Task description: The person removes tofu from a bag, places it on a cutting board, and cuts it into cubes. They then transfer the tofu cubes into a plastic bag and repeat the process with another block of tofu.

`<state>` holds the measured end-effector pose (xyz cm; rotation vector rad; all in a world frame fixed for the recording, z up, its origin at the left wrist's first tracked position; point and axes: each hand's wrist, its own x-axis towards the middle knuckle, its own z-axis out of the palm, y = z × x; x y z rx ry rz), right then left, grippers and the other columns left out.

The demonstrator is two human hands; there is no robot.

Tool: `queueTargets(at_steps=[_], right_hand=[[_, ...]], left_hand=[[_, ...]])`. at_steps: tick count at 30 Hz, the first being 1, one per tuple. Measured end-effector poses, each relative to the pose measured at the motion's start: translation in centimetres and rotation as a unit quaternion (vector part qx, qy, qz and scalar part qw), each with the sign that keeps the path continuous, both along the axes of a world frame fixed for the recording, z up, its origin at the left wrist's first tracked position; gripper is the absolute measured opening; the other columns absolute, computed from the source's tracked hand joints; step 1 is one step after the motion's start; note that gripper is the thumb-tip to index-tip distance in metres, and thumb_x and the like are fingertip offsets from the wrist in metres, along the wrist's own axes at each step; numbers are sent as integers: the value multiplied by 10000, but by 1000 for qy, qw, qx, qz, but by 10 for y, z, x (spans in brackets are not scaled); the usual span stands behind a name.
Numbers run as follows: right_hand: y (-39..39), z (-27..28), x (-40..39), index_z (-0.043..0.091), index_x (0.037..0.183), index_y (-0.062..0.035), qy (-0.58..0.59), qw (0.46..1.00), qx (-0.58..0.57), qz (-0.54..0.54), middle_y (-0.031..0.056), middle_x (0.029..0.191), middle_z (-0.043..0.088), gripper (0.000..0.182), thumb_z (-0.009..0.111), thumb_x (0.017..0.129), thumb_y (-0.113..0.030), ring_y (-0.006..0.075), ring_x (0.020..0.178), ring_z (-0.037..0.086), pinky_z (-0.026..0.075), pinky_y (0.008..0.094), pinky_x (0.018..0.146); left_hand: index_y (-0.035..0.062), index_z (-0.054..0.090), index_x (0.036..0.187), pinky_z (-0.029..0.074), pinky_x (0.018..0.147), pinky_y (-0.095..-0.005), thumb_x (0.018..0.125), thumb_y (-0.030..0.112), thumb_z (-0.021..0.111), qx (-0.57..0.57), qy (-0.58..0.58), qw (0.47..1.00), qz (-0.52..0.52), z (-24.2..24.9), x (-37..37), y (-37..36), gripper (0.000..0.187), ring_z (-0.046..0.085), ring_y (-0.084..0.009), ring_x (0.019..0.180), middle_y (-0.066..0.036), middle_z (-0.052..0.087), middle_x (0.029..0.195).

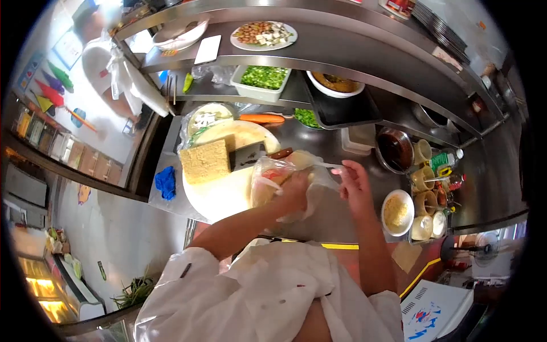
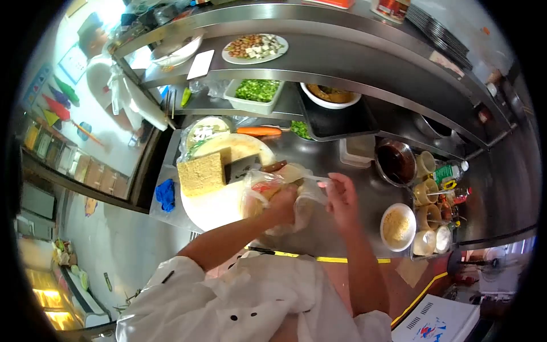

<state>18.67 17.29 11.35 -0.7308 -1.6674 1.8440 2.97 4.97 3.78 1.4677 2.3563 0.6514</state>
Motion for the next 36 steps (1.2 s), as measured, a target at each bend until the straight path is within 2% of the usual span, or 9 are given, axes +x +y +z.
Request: queueTargets(at_steps=[3,4,6,13,17,21,24,31,36], right_hand=[[4,5,-1,568,1316,-103,-10,999,-15,-43,31,1133,726,275,598,1071,-227,31,633,471,366,202,540],[6,6,-3,568,1316,-103,-9,999,-18,-39,31,1133,726,275,598,1071,-227,31,633,471,366,202,540],[8,4,-5,567,1324,-104,-8,998,-23,-57,38,1135,727,281,595,1070,-223,32,628,470,355,197,539],[7,-2,-13,577,1318,-107,8,999,-31,-37,51,1114,732,274,597,1071,-225,35,606,468,352,197,528],[8,-11,-11,583,1313,-107,-2,999,-23,-49,55,1105,734,267,600,1072,-220,33,602,469,356,196,524],[8,-4,-3,586,1317,-109,-7,998,-28,-54,53,1102,736,272,600,1073,-226,37,603,471,367,198,527],[1,15,2,563,1348,-117,-27,996,-44,-67,51,1115,734,300,600,1071,-227,43,623,485,378,202,539],[-13,50,2,414,1486,-90,43,998,-17,40,122,1285,679,470,575,1059,-201,40,623,487,395,200,556],[-18,73,15,351,1537,-94,69,991,57,95,143,1386,626,522,545,1063,-192,35,615,470,416,208,562]], left_hand=[[25,580,1305,569,921,-370,785,161,839,1,-237,970,56,90,-59,-51,597,680,-214,1103,-173,676,1238],[7,549,1374,591,891,-380,793,26,804,142,-280,949,32,36,-92,-72,635,682,-219,1064,-118,676,1225],[25,546,1386,576,936,-342,848,-8,778,273,-499,819,75,90,-118,-115,587,669,-190,1079,-76,672,1213],[17,494,1433,559,924,-348,917,80,733,388,-553,708,205,57,-228,-189,572,686,-227,1081,-120,702,1223],[-61,458,1459,540,884,-368,903,282,787,136,-310,852,400,-110,-310,-231,731,688,-249,1066,-181,706,1252],[-21,486,1444,536,913,-465,789,473,842,62,13,918,393,-109,-313,-223,895,640,-415,1097,-270,677,1162],[-6,589,1306,526,945,-489,903,264,764,146,222,907,328,-28,-262,-192,516,620,-427,1135,-276,654,1112],[94,675,1273,582,789,-396,997,131,618,106,-140,972,-156,60,-68,-67,284,735,-261,933,-99,755,1087],[146,554,1441,541,978,-468,959,415,637,-61,-8,996,-70,-14,-41,-14,558,686,-353,1132,-162,684,1304]])
